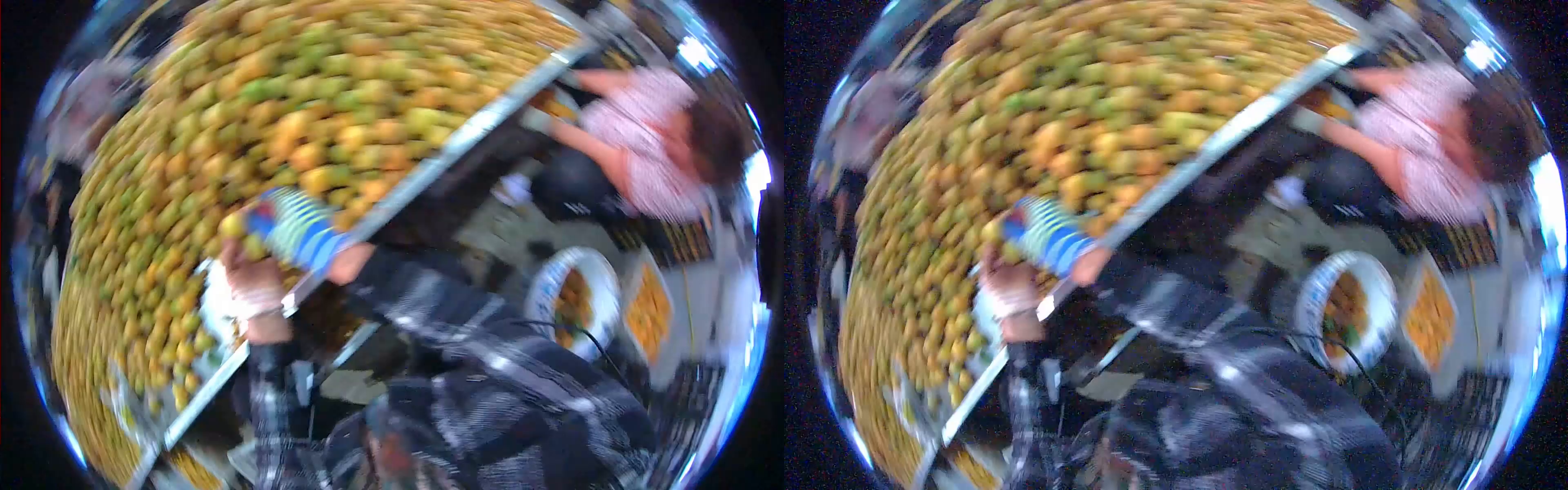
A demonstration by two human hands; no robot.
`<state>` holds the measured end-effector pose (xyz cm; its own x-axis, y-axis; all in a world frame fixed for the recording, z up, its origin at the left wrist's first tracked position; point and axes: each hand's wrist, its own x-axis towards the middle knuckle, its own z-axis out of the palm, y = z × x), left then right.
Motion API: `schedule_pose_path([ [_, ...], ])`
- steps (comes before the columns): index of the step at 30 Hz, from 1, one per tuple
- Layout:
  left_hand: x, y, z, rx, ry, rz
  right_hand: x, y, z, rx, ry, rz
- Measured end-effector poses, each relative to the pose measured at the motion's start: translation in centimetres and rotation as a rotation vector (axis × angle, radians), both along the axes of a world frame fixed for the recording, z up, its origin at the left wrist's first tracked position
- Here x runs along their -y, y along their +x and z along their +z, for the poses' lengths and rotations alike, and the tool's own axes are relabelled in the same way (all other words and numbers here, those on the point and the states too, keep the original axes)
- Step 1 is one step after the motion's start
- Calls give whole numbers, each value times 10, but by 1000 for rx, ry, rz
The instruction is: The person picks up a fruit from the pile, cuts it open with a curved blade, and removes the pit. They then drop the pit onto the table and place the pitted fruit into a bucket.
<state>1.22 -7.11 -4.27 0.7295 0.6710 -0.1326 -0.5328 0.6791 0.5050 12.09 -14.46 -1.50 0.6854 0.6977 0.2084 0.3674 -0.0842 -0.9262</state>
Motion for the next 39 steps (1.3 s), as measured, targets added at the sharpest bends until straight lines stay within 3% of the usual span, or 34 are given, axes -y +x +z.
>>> schedule_pose_path([
  [1, 24, 2, 24, 64, 48, -137, 10, -6, 2, 46, 38, -51],
  [3, 12, 9, 9, -166, 1, -68, 23, -11, 8, -26, -5, -64],
  [5, 30, 16, 26, -289, -47, 105, 28, -23, 10, 1, 27, -172],
  [9, 75, 16, 41, -219, -14, 32, 67, -26, 22, -164, 95, -103],
  [10, 92, 19, 54, -323, -36, 90, 73, -27, 26, -151, 120, -131],
  [13, 114, 14, 52, -162, 30, -130, 115, -23, 30, -190, 173, -206],
  [15, 135, 14, 60, -153, 94, -214, 139, -23, 40, -270, 207, -218],
  [16, 149, 14, 64, -148, 151, -285, 148, -20, 38, -162, 168, -285],
  [17, 162, 14, 70, -147, 157, -310, 159, -19, 34, -278, 236, -307],
  [19, 189, 17, 78, -174, 189, -390, 179, -18, 28, -241, 382, -404],
  [22, 223, 22, 85, -181, 252, -532, 210, -14, 25, -160, 377, -510],
  [23, 232, 24, 94, -170, 306, -559, 230, -15, 35, -202, 484, -385],
  [24, 245, 22, 99, -158, 302, -574, 234, -9, 21, -251, 523, -438],
  [25, 250, 22, 95, -151, 505, -582, 254, -12, 25, -331, 642, -347],
  [26, 264, 22, 101, -49, 447, -678, 278, -16, 32, -304, 719, -290],
  [27, 264, 24, 94, -16, 495, -686, 307, -22, 37, -433, 654, -290],
  [32, 231, 24, 78, 13, 153, -931, 464, -55, 49, -191, 228, -727],
  [33, 223, 22, 77, 51, 106, -960, 495, -68, 63, -207, 11, -862],
  [36, 202, 16, 78, 48, 69, -946, 647, -80, -59, 273, -330, -1231],
  [37, 196, 13, 78, 45, 74, -936, 666, -99, -56, 20, 104, -1304],
  [38, 191, 12, 77, 24, 54, -900, 695, -119, -56, -115, -141, -1484],
  [39, 187, 12, 76, 8, 33, -865, 719, -140, -72, -2, -159, -1558],
])
